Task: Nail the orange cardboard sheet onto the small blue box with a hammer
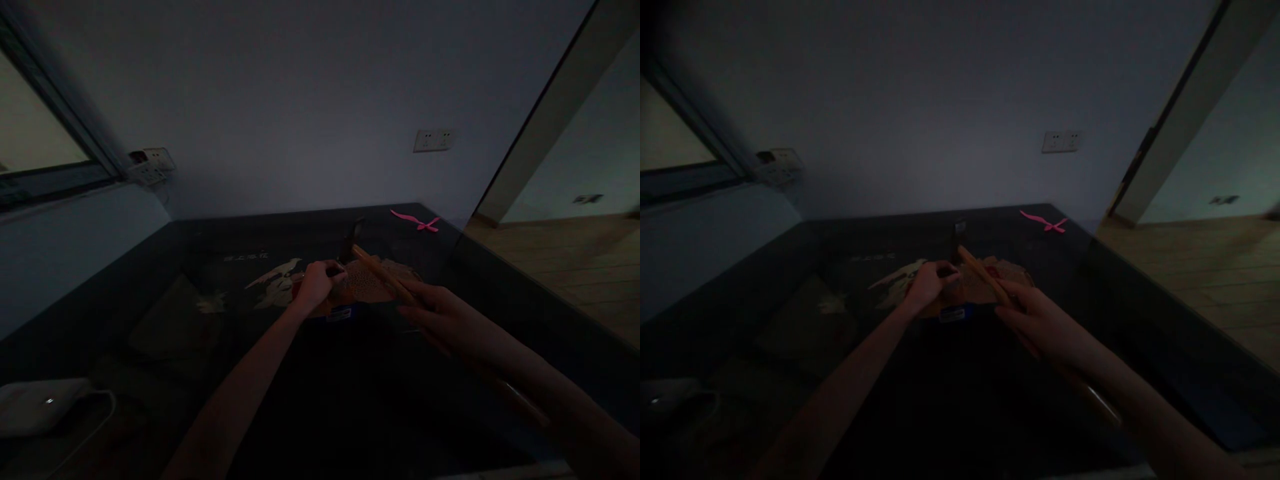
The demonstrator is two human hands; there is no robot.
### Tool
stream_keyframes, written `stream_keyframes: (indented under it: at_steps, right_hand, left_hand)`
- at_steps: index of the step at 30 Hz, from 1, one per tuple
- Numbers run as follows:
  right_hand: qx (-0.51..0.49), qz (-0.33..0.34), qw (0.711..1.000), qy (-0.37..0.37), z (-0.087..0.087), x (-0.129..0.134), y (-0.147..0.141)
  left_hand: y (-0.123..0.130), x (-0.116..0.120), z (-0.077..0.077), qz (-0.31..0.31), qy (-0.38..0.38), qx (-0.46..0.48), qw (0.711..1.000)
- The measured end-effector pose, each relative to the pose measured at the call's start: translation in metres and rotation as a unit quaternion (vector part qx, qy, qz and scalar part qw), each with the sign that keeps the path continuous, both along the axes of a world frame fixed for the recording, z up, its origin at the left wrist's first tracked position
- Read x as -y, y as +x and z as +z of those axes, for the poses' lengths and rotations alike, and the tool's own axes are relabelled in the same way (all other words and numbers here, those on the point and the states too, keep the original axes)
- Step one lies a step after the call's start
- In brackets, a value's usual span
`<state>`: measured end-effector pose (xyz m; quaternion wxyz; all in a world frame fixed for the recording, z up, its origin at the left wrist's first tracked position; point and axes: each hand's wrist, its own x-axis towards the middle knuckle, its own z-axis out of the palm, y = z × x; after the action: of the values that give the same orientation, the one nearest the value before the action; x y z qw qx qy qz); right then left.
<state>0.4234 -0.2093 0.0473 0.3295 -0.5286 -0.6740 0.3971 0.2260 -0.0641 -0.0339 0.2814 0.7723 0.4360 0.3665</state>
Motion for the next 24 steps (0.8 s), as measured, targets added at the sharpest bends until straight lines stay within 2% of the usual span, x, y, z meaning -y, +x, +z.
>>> stream_keyframes:
  at_steps: [5, 8, 12, 16, 20, 24]
  right_hand:
    - [-0.017, -0.001, 0.999, -0.049, -0.008, 0.000, -0.003]
    - [-0.023, -0.012, 0.997, -0.079, -0.007, 0.004, -0.002]
    - [-0.014, -0.025, 0.998, -0.055, -0.005, 0.004, -0.002]
    - [-0.015, 0.000, 1.000, -0.018, -0.008, -0.001, -0.001]
    - [0.006, 0.009, 1.000, -0.028, -0.004, -0.001, 0.001]
    - [0.021, 0.025, 0.999, -0.027, 0.005, 0.000, 0.002]
  left_hand:
    - [-0.002, -0.001, -0.001, 0.005, 0.011, -0.022, 1.000]
    - [-0.001, 0.000, 0.000, 0.005, 0.005, -0.013, 1.000]
    - [0.000, 0.001, 0.001, -0.001, 0.002, -0.011, 1.000]
    - [-0.001, 0.001, 0.001, 0.012, 0.001, -0.027, 1.000]
    - [-0.001, 0.001, 0.003, -0.002, -0.002, -0.019, 1.000]
    - [-0.005, 0.004, 0.010, -0.014, -0.004, -0.026, 1.000]
